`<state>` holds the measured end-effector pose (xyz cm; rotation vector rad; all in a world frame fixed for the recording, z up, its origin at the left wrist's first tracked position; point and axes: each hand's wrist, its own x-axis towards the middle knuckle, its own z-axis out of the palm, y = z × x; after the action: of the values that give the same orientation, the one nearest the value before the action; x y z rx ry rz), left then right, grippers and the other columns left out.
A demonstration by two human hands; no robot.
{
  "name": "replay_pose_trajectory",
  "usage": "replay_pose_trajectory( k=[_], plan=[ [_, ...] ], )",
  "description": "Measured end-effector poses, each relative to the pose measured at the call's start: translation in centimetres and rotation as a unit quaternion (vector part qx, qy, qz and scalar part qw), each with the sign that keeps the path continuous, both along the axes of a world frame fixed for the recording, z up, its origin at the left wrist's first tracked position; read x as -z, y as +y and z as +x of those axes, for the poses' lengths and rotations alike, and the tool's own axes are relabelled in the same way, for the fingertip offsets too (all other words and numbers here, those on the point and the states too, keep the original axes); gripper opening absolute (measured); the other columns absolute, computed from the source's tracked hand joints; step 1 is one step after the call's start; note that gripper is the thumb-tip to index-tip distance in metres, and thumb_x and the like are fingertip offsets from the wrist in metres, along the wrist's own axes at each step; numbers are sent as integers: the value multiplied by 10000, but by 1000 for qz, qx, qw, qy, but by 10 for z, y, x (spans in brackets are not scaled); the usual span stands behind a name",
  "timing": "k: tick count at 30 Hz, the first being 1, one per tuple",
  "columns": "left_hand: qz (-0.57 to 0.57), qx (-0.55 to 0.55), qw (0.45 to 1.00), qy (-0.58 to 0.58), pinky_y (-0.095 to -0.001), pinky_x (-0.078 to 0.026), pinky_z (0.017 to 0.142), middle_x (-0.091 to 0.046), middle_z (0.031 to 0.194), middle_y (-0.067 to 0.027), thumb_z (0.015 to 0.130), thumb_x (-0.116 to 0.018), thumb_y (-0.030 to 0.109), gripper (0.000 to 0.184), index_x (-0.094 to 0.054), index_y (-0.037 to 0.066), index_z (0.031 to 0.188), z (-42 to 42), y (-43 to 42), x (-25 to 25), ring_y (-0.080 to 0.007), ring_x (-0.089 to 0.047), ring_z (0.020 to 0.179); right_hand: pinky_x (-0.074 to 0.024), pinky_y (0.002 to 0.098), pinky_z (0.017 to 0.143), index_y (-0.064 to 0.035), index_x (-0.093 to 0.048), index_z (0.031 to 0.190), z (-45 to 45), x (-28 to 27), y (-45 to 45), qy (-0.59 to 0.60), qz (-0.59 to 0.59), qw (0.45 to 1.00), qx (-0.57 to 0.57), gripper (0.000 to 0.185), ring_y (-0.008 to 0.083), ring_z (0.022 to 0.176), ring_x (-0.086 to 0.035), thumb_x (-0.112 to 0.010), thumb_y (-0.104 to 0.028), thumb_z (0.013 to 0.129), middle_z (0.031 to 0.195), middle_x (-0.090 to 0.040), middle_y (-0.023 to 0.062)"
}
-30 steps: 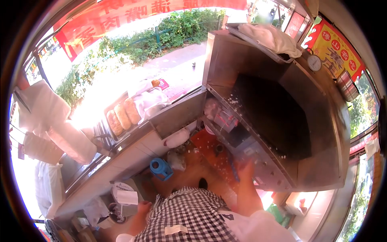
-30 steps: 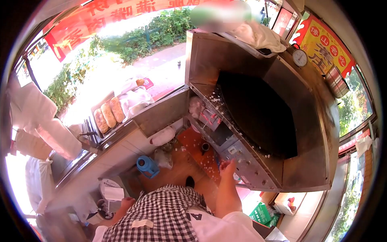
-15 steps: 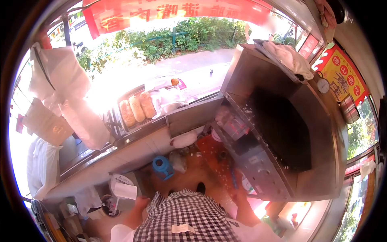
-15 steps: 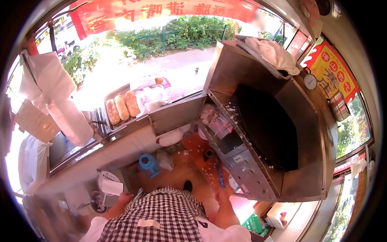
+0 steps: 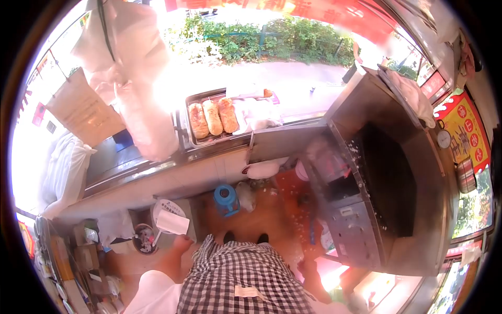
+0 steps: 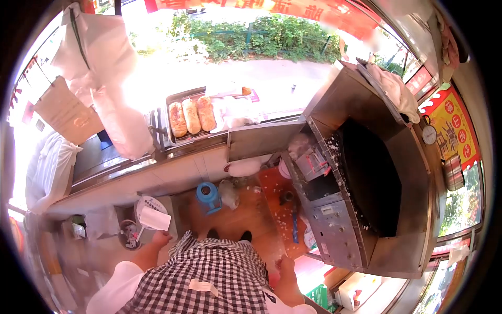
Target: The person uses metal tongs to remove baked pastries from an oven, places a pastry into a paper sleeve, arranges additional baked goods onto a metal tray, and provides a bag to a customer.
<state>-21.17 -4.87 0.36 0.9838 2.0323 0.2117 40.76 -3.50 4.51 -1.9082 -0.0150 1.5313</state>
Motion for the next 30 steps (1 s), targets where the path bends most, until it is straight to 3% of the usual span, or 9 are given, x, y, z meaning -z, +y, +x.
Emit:
replay_pose_trajectory(
  k=[4, 9, 11, 14, 17, 21, 30],
  plan=[
    [12, -54, 998, 1, -413, -533, 782, -699, 866, -188, 702, -727, 317, 335, -724, 25, 867, 5, -10, 3, -331, -677, 838, -523, 367, 584, -69, -543, 988, 7, -11, 13, -44, -37, 998, -18, 184, 228, 651, -594, -575, -221, 889, 747, -567, 76],
    [-41, -131, 989, -47, -413, -531, 771, -700, 858, -188, 716, -734, 351, 383, -719, 8, 885, 43, -9, -34, -321, -681, 825, -525, 363, 589, -65, -557, 961, 4, -46, 55, -86, -9, 992, -91, 203, 212, 655, -589, -574, -259, 905, 754, -563, 67],
    [-7, -75, 997, -25, -378, -539, 729, -704, 807, -156, 708, -742, 294, 324, -730, 25, 887, 50, -12, -28, -265, -682, 754, -526, 353, 583, -70, -567, 945, 18, -35, 69, -64, -8, 992, -105, 220, 202, 640, -584, -571, -288, 917, 744, -560, 62],
    [7, -81, 996, -30, -364, -544, 725, -709, 801, -144, 704, -751, 273, 302, -736, 28, 880, 63, -13, -17, -249, -686, 745, -413, 322, 385, -44, -551, 827, 21, -22, 80, -58, 32, 997, -48, 222, 189, 499, -539, -533, -247, 914, 601, -526, 69],
    [8, -90, 996, -21, -381, -541, 778, -711, 860, -163, 716, -749, 328, 364, -730, 21, 911, 75, -15, -16, -283, -689, 819, -408, 318, 378, -43, -550, 860, 30, -17, 83, -39, 29, 998, -42, 227, 178, 500, -540, -528, -255, 936, 599, -522, 65],
    [12, -90, 996, -3, -387, -537, 808, -712, 893, -172, 721, -749, 345, 394, -727, 20, 942, 87, -16, -24, -295, -690, 862, -508, 320, 533, -93, -559, 884, 44, -17, 71, -47, 45, 993, -100, 226, 185, 586, -567, -550, -312, 937, 695, -543, 47],
    [-5, -126, 992, 1, -382, -529, 841, -707, 973, -186, 727, -750, 334, 422, -717, 18, 1005, 112, -44, -31, -304, -681, 924, -522, 335, 555, -84, -566, 896, 81, 31, 31, 2, -24, 990, -139, 187, 202, 631, -596, -542, -267, 926, 720, -566, 56]
  ],
)
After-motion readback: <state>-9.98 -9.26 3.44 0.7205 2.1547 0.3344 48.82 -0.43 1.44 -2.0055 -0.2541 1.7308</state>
